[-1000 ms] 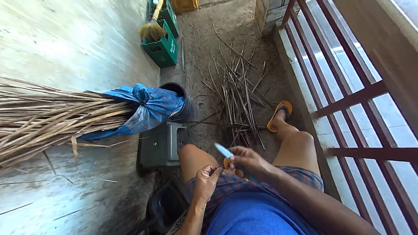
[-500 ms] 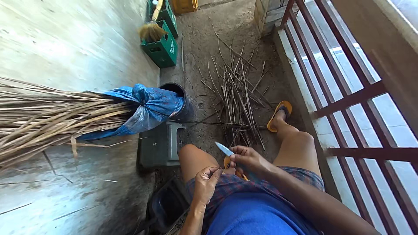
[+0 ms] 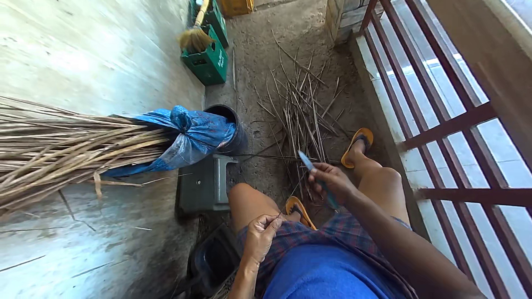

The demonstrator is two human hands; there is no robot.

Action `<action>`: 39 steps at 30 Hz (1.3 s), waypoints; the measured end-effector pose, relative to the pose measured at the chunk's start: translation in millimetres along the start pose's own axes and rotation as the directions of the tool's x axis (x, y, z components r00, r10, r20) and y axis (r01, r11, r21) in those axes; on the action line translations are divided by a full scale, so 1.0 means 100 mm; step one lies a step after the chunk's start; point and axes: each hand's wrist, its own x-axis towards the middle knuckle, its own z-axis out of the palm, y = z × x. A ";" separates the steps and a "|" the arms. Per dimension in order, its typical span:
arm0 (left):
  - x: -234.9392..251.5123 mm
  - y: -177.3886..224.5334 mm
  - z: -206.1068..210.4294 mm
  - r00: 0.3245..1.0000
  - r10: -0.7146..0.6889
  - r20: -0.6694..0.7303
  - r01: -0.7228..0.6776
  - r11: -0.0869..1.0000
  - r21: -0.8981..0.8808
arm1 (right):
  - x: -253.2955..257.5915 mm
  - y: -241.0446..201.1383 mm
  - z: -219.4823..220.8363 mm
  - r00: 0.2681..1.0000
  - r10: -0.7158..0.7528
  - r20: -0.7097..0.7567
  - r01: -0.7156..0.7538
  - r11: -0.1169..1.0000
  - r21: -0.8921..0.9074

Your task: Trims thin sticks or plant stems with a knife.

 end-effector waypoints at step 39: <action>0.49 0.13 0.79 0.911 0.353 0.214 -0.404 0.868 0.289 | -0.21 0.44 -0.05 0.997 -0.049 -0.052 0.067 0.896 0.439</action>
